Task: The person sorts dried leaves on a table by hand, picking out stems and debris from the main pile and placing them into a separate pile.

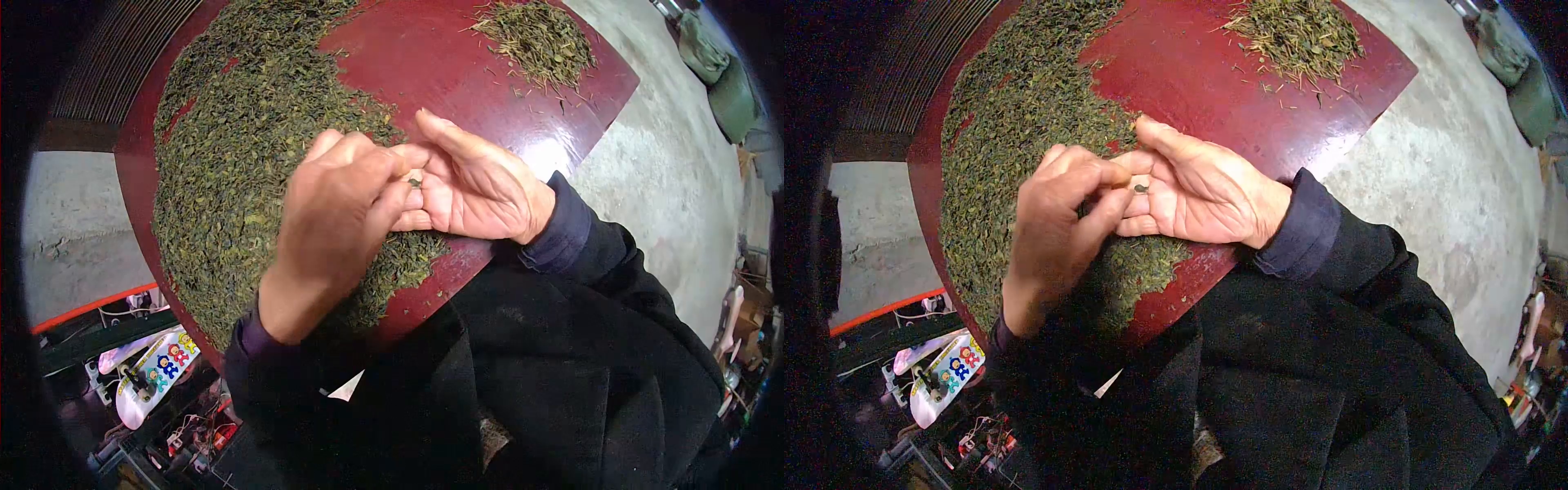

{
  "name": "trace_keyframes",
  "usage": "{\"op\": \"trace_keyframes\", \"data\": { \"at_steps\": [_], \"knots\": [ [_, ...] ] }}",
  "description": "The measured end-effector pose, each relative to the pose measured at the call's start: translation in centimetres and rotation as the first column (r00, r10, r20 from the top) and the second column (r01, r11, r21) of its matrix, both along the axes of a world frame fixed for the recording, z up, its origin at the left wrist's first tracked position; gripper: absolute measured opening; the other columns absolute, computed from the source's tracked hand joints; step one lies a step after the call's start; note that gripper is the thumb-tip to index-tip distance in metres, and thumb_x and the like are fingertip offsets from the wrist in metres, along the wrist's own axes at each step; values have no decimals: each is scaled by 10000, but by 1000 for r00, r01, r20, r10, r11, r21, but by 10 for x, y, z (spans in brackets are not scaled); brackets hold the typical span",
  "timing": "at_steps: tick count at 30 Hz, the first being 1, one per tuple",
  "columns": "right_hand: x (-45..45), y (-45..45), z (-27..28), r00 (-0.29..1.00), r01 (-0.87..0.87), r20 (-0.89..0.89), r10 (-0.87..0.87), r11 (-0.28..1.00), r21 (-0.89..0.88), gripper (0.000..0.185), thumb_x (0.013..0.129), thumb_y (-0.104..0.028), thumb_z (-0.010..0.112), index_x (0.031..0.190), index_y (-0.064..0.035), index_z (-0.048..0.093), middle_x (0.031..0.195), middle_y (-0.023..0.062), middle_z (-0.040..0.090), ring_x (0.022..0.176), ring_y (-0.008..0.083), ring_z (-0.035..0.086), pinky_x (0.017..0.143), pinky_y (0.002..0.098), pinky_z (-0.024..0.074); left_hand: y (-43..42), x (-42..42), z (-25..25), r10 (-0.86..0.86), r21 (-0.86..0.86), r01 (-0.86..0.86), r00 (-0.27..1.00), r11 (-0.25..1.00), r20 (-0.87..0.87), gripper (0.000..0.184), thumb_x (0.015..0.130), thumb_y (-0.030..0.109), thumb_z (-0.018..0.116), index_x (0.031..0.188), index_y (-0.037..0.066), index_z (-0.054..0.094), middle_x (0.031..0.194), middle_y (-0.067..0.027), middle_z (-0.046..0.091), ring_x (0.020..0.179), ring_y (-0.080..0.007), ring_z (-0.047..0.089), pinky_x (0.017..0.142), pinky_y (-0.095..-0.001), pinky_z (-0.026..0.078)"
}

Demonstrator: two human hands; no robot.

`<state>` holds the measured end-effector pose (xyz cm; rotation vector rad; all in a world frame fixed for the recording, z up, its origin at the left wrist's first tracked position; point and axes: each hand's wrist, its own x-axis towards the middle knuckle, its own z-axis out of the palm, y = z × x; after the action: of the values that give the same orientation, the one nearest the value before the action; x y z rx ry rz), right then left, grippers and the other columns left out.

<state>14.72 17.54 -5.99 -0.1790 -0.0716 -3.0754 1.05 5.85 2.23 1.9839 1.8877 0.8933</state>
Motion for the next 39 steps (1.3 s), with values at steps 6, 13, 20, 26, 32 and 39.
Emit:
{"op": "trace_keyframes", "data": {
  "at_steps": [6, 13, 20, 26, 32, 39],
  "knots": [
    [0, -1, 0, 999, 6, 43, -6, 1000, 3, 556, 1055, -427, 383, 1221, 75, 554, 1201, 233, 636, 1106, 333, 633, 992, 450, 482, 2, 9, -7, -5, 63, 16, 986, 998, -166, 89, 782, 44, 655, 868, 57, 640, 783, -72, 554, 733, -249, 480, 689, -362, 425],
    [-1, -4, 2, 998, 7, 56, -5, 999, -31, 556, 1052, -437, 386, 1204, 70, 557, 1188, 235, 639, 1097, 331, 633, 995, 447, 475, 5, 7, -13, -58, -12, 57, 974, 998, -220, 82, 805, 35, 620, 885, 55, 621, 830, -92, 544, 777, -263, 481, 699, -374, 427],
    [1, -6, 12, 982, 22, 188, -20, 1000, -8, 528, 1047, -427, 415, 1116, 63, 598, 1115, 219, 660, 997, 316, 649, 947, 425, 496, 5, 7, -14, -85, 4, 89, 967, 996, -239, 88, 812, 21, 610, 895, 48, 618, 820, -102, 530, 768, -270, 464, 693, -375, 424],
    [0, -3, 0, 1000, -3, 16, 3, 999, -42, 542, 1047, -431, 407, 1166, 66, 590, 1152, 245, 652, 1072, 336, 639, 959, 430, 495, 2, -2, -4, -71, 28, 74, 993, 997, -93, 113, 820, -17, 591, 913, 42, 617, 868, -88, 567, 777, -218, 491, 688, -311, 419],
    [3, 2, 10, 992, -14, 128, 8, 999, 51, 515, 1045, -392, 424, 1230, 64, 576, 1207, 270, 633, 1148, 348, 624, 979, 424, 498, -10, -7, 16, 133, -52, -122, 912, 991, 388, 85, 805, -23, 602, 867, 34, 615, 870, -75, 601, 771, -189, 502, 689, -284, 416],
    [25, 40, 35, 955, 58, 200, -219, 801, 596, 378, 1017, -248, 530, 1218, 68, 586, 1179, 263, 652, 1058, 318, 680, 883, 341, 569, -37, -26, 15, 307, -149, -299, 951, 942, 29, 76, 791, -19, 613, 831, 45, 602, 817, -66, 583, 741, -203, 483, 660, -298, 416]
  ]
}}
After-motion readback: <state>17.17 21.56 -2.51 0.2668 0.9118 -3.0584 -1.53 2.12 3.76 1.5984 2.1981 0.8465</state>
